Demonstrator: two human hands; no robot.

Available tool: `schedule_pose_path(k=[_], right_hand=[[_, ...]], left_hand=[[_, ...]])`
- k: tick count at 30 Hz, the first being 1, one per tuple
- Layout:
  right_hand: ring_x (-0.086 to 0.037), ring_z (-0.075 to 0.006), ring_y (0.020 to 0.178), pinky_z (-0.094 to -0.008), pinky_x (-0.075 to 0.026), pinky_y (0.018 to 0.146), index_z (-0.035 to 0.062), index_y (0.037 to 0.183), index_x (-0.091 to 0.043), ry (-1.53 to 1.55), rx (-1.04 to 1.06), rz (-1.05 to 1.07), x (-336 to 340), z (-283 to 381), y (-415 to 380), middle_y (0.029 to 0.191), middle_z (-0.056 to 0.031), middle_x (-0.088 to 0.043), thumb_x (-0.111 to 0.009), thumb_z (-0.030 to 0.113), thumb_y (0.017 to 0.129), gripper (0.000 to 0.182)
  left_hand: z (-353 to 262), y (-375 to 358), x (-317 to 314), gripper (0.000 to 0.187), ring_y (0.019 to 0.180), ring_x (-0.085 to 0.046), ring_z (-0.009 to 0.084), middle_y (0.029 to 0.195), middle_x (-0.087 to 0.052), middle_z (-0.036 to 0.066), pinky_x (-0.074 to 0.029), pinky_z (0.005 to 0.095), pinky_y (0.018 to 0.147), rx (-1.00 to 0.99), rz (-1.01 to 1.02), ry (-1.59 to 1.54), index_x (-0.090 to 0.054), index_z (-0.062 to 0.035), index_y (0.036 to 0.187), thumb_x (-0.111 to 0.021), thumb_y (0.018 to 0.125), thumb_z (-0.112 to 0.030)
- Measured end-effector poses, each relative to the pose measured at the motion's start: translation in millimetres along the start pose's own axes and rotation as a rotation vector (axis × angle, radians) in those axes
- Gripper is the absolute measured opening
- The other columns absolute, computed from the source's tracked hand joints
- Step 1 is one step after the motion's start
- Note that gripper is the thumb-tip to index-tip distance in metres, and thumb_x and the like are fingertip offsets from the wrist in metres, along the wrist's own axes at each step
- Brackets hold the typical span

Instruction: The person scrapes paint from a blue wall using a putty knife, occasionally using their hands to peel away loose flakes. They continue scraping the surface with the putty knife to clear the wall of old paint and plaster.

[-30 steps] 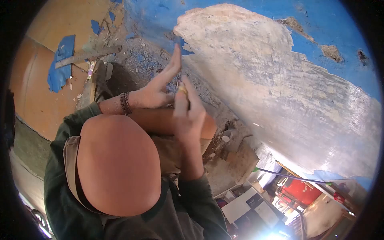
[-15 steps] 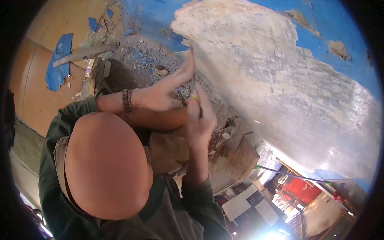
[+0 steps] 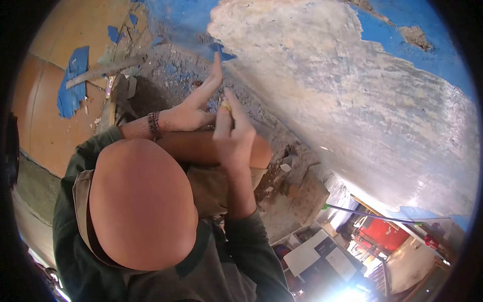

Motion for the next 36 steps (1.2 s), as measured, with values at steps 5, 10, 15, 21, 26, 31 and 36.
schedule_pose_path(k=[5, 10, 15, 21, 26, 31, 36], right_hand=[[-0.063, -0.0227, 0.108, -0.0315, -0.047, 0.094, -0.003, 0.123, -0.061, 0.011, -0.03, -0.012, 20, -7, -3, 0.117, -0.0212, -0.066, -0.055, 0.011, 0.093, 0.034], [-0.063, -0.0223, 0.107, -0.031, -0.047, 0.094, -0.0057, 0.123, -0.059, 0.069, -0.082, -0.021, -10, -3, 0, 0.115, -0.0233, -0.066, -0.055, 0.01, 0.093, 0.034], [-0.062, -0.0217, 0.109, -0.0308, -0.046, 0.095, -0.0042, 0.126, -0.058, 0.081, -0.147, 0.015, 4, -3, -1, 0.119, -0.0197, -0.065, -0.054, 0.009, 0.094, 0.035], [-0.062, -0.0212, 0.108, -0.0302, -0.046, 0.094, -0.0038, 0.127, -0.057, 0.072, -0.093, -0.002, 9, -11, -10, 0.117, -0.0198, -0.066, -0.053, 0.009, 0.094, 0.036], [-0.064, -0.0225, 0.106, -0.0315, -0.047, 0.092, -0.0079, 0.127, -0.056, 0.034, 0.036, -0.034, -19, 3, 2, 0.118, -0.0213, -0.065, -0.052, 0.008, 0.094, 0.037], [-0.059, -0.0244, 0.114, -0.0325, -0.045, 0.097, -0.0076, 0.126, -0.057, 0.196, -0.201, 0.005, 8, -16, -15, 0.126, -0.0223, -0.061, -0.053, 0.008, 0.094, 0.035], [-0.045, -0.002, 0.063, -0.0181, -0.037, 0.054, -0.0079, 0.126, -0.057, 0.127, -0.027, -0.056, -18, -12, -2, 0.079, -0.0002, -0.058, -0.053, 0.009, 0.095, 0.035]], left_hand=[[-9, 6, -15, 0.11, 0.146, 0.011, 0.0363, 0.155, 0.018, 0.028, -0.012, 0.0411, 0.119, -0.132, 0.179, 0.19, 0.019, -0.0026, 0.149, -0.065, 0.077, -0.004], [1, 0, 6, 0.107, 0.146, 0.008, 0.0366, 0.156, 0.018, 0.027, -0.013, 0.0404, 0.119, 0.007, 0.002, 0.057, 0.014, -0.0007, 0.15, -0.061, 0.074, 0.001], [-5, -1, -4, 0.108, 0.147, 0.006, 0.0358, 0.156, 0.019, 0.026, -0.012, 0.0401, 0.119, 0.006, 0.153, 0.082, 0.017, -0.0017, 0.149, -0.061, 0.075, 0.001], [-12, 1, -3, 0.108, 0.147, 0.005, 0.0371, 0.155, 0.019, 0.028, -0.013, 0.04, 0.119, -0.071, 0.117, 0.147, 0.017, 0.0, 0.149, -0.06, 0.074, 0.001], [-1, -1, 13, 0.11, 0.147, 0.006, 0.0365, 0.157, 0.018, 0.025, -0.018, 0.0398, 0.118, -0.057, 0.011, 0.149, 0.016, -0.0028, 0.151, -0.06, 0.072, -0.002], [-3, 3, -2, 0.109, 0.147, 0.009, 0.0352, 0.157, 0.018, 0.025, -0.014, 0.0403, 0.119, -0.12, 0.089, 0.196, 0.015, -0.0037, 0.151, -0.061, 0.073, -0.002], [-2, -2, 14, 0.107, 0.146, 0.011, 0.0365, 0.157, 0.018, 0.026, -0.01, 0.0418, 0.119, -0.116, -0.002, 0.141, 0.014, -0.0034, 0.151, -0.057, 0.072, 0.002]])
Point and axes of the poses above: each hand's wrist, its own y-axis towards the middle knuckle, its own x-axis out of the back of the hand, z = x × y, the point moved 6 cm from there along y, towards the middle knuckle
